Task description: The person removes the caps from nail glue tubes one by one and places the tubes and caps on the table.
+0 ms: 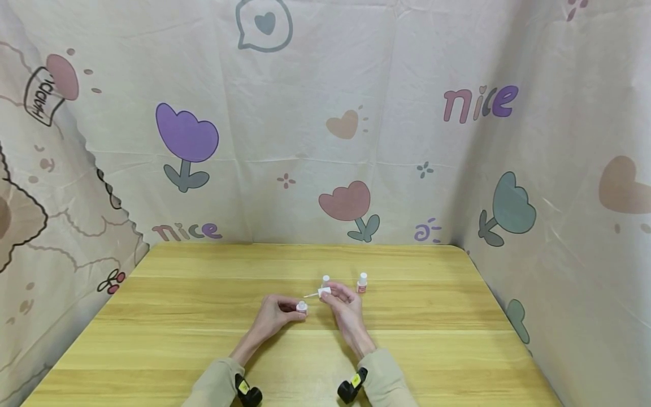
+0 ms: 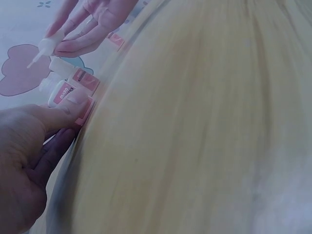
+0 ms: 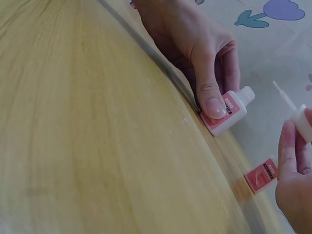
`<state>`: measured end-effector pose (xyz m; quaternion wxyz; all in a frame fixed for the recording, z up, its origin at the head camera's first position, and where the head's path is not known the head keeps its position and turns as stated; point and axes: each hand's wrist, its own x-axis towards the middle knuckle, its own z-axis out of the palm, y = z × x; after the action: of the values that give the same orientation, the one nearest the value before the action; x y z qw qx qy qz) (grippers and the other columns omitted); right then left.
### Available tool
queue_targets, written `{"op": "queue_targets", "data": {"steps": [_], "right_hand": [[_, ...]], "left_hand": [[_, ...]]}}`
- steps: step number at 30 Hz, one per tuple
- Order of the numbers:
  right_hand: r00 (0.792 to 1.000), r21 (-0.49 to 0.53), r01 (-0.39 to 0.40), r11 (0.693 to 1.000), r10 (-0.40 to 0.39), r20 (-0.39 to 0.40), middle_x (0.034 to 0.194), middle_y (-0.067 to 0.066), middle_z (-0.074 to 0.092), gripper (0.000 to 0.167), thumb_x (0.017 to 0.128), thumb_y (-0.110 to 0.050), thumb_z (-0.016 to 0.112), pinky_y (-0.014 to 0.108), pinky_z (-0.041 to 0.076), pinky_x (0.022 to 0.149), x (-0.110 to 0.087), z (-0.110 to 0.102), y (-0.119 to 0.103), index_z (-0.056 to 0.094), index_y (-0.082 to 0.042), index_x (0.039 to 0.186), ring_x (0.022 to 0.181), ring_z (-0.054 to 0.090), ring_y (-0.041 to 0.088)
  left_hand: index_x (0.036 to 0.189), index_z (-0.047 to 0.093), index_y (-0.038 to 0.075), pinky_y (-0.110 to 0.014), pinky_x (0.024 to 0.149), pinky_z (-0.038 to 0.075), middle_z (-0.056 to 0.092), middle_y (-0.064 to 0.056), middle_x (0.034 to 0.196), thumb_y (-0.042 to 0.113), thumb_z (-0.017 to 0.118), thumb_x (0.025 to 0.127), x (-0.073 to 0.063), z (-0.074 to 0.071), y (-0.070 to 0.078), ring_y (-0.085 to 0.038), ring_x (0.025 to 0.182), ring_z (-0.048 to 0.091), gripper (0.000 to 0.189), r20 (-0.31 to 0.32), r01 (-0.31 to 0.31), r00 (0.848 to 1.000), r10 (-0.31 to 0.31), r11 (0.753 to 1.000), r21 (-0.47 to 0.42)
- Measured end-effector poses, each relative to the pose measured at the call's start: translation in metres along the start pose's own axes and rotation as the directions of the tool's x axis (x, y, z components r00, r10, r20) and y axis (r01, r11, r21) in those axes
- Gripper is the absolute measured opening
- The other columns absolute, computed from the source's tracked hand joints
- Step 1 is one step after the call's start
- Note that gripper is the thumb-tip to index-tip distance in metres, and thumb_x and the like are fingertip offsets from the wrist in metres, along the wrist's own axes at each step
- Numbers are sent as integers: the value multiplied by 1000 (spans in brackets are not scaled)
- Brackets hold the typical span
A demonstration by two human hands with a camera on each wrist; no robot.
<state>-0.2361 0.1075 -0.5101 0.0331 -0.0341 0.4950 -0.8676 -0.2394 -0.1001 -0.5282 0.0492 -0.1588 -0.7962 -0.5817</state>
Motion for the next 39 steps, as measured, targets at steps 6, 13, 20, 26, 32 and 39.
{"op": "queue_targets", "data": {"steps": [6,13,20,26,32,39], "right_hand": [[999,-4,-7,1000,7,35,102,0,73,24,90,8,64,25,58,89,1,-1,3,70,0,112,90,69,10],[999,-23,-41,999,42,35,96,0,74,19,90,8,64,25,59,85,0,0,4,70,-3,105,85,71,11],[992,-3,-72,997,72,101,96,-1,77,22,92,9,61,24,58,88,1,0,5,72,-8,100,86,72,10],[983,-7,-101,995,101,155,99,1,76,21,92,10,61,26,58,92,2,0,3,70,-3,106,91,73,12],[967,-191,-134,973,170,189,107,0,64,35,96,1,62,21,55,89,5,2,2,57,13,128,92,65,9],[958,-353,-121,928,203,204,103,-2,55,37,102,-7,54,17,48,84,10,5,6,52,21,127,91,56,8]], "left_hand": [[89,80,7,-19,67,55,79,-10,85,9,88,74,-1,-5,-1,-5,72,68,17,0,4,1000,-4,999,52],[90,80,8,-19,67,56,79,-9,86,9,88,74,-3,-9,-1,-2,71,67,18,-6,10,1000,-9,998,67],[89,80,7,-19,67,56,79,-10,85,7,89,73,-4,-12,-3,-4,72,68,19,-26,12,1000,-11,999,46],[88,80,7,-18,69,55,79,-10,85,8,90,72,-4,-15,-3,-7,74,70,19,-36,33,999,-31,998,59],[89,80,7,-18,70,55,79,-9,86,12,90,72,-4,-17,-1,-8,76,70,21,-37,53,998,-50,995,88],[90,80,7,-18,70,55,79,-10,87,11,90,73,-5,-20,-2,-10,76,70,20,-29,58,998,-56,996,73]]}}
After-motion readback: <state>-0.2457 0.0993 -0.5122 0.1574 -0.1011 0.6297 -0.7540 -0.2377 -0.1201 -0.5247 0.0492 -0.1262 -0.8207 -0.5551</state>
